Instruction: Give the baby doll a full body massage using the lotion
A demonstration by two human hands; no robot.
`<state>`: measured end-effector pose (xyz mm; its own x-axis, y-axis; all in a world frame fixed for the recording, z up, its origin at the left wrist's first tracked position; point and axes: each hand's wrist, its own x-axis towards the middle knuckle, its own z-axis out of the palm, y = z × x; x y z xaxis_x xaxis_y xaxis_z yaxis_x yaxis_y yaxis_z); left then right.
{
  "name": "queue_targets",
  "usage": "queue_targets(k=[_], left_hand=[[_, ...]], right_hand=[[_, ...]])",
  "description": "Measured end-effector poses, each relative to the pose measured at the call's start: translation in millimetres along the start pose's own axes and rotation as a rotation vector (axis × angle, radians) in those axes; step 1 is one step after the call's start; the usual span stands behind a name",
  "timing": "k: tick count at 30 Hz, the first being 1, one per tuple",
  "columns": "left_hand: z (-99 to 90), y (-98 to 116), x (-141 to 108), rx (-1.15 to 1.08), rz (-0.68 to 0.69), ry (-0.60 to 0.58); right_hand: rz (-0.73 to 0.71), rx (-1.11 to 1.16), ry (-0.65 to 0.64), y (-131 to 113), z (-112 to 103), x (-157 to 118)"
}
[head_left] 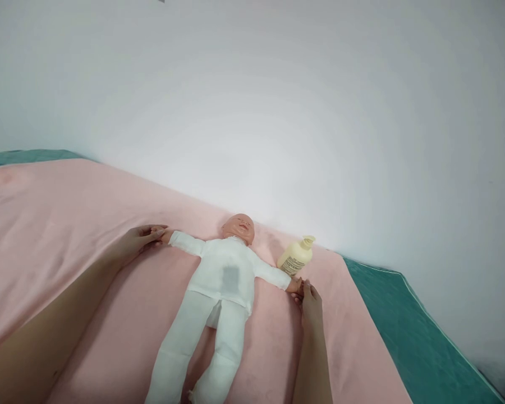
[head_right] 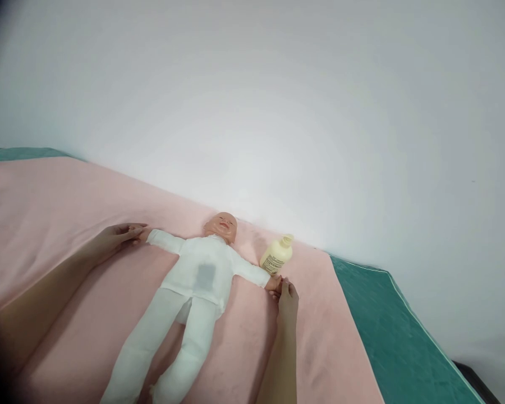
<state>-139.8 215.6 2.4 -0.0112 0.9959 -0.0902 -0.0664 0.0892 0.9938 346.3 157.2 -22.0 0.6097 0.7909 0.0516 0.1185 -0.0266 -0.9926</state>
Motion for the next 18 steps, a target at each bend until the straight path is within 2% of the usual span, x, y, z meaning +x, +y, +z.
queue_targets(k=[3, 6, 13, 18], left_hand=[[0.4, 0.6, -0.4, -0.052, -0.010, -0.046], [-1.5, -2.2, 1.5, -0.060, 0.007, -0.026], [-9.8, -12.9, 13.2, -0.096, -0.033, -0.064], [-10.9, -15.6, 11.6, -0.085, -0.014, -0.101]], right_hand=[[0.006, -0.001, -0.003, -0.9, -0.1, -0.7], [0.010, 0.001, -0.001, -1.7, 0.2, -1.9], [0.059, 0.001, 0.023, -1.9, 4.3, -2.5], [0.067, 0.000, 0.031, -7.4, 6.4, -8.5]])
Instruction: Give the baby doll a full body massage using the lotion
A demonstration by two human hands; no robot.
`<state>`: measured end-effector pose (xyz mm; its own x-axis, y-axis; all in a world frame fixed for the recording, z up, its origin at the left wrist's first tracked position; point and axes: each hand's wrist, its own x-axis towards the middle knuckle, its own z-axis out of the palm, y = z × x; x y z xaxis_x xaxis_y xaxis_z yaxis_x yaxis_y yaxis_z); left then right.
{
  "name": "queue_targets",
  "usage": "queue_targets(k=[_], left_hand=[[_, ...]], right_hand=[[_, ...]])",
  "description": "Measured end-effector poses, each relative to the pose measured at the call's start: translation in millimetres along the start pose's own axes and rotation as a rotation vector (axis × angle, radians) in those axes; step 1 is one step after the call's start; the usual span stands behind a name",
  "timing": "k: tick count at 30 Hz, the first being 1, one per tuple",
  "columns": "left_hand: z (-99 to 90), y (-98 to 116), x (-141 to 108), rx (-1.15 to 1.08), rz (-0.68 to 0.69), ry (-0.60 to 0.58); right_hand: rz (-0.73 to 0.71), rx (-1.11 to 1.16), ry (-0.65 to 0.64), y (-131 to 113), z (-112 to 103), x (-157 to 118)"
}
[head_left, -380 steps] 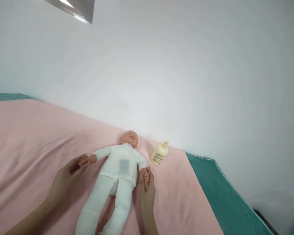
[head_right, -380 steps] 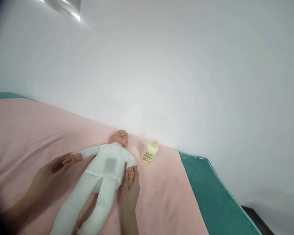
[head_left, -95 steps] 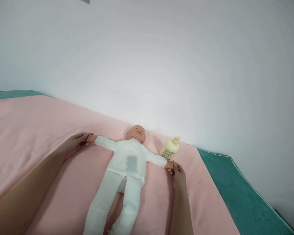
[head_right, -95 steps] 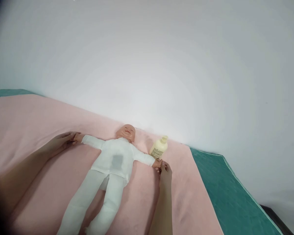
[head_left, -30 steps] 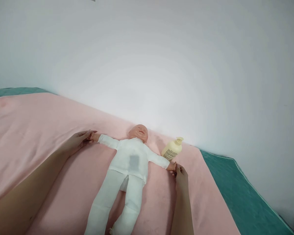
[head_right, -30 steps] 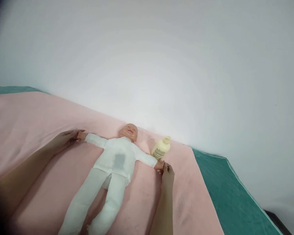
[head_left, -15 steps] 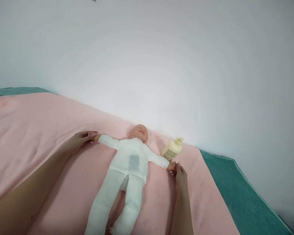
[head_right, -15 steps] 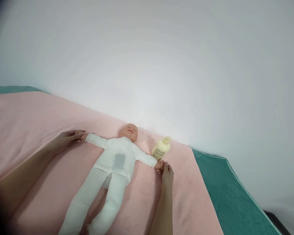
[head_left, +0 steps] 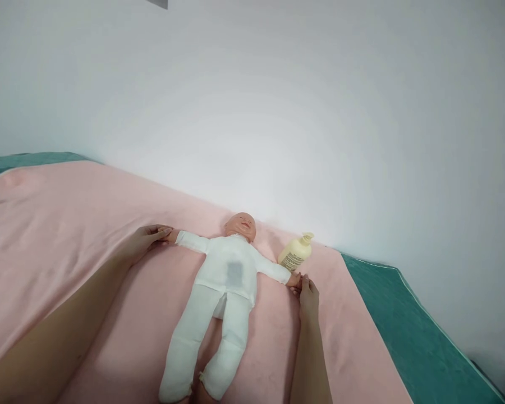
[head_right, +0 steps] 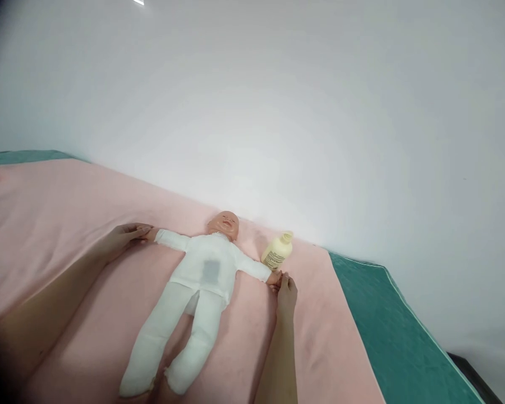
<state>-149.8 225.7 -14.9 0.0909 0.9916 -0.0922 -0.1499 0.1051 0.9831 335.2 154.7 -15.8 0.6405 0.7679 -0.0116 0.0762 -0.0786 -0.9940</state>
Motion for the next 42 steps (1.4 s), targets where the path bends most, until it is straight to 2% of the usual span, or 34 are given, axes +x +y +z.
queue_targets(k=[4, 9, 12, 17, 21, 24, 27, 29, 31, 33, 34, 36, 39, 42], left_hand=[[2.1, 1.7, -3.0, 0.064, 0.034, 0.026], [5.9, 3.8, -2.1, 0.165, 0.076, 0.114], [10.2, 2.4, -0.2, 0.269, 0.112, 0.227], [16.9, -3.4, -2.9, 0.428, 0.085, 0.468], [19.3, -4.2, -19.1, 0.507, 0.089, 0.636], [22.8, -0.5, -42.0, 0.525, 0.139, 0.688], [34.2, 0.1, -77.7, 0.532, 0.248, 0.656], [47.8, -7.2, -110.7, 0.545, 0.308, 0.601], [64.3, -22.5, -150.1, 0.537, 0.275, 0.463], [80.1, -42.1, -191.4, 0.502, 0.225, 0.274], [86.6, -51.3, -210.8, 0.481, 0.234, 0.195], [96.3, -64.4, -243.8, 0.487, 0.337, 0.108], [103.6, -70.1, -274.2, 0.618, 0.464, -0.048], [108.0, -73.2, -285.0, 0.751, 0.534, -0.048]], right_hand=[[-0.029, -0.011, 0.030, -6.4, 1.6, -9.1], [-0.077, -0.053, 0.069, -12.3, 2.6, -23.3], [-0.122, -0.096, 0.105, -13.1, 3.4, -28.5], [-0.185, -0.196, 0.172, -8.9, 4.9, -28.9], [-0.198, -0.242, 0.178, -5.4, 5.5, -28.7], [-0.200, -0.254, 0.166, -4.1, 6.0, -29.5], [-0.206, -0.253, 0.163, -2.8, 6.5, -29.7], [-0.209, -0.246, 0.162, -1.8, 6.8, -29.0], [-0.210, -0.238, 0.157, -0.8, 6.8, -27.6], [-0.210, -0.233, 0.152, 0.1, 6.7, -26.0], [-0.211, -0.232, 0.152, 0.4, 6.6, -25.2], [-0.216, -0.231, 0.155, 1.1, 6.4, -24.1], [-0.216, -0.224, 0.155, 1.7, 6.3, -23.9], [-0.209, -0.210, 0.146, 1.9, 6.6, -24.5]])
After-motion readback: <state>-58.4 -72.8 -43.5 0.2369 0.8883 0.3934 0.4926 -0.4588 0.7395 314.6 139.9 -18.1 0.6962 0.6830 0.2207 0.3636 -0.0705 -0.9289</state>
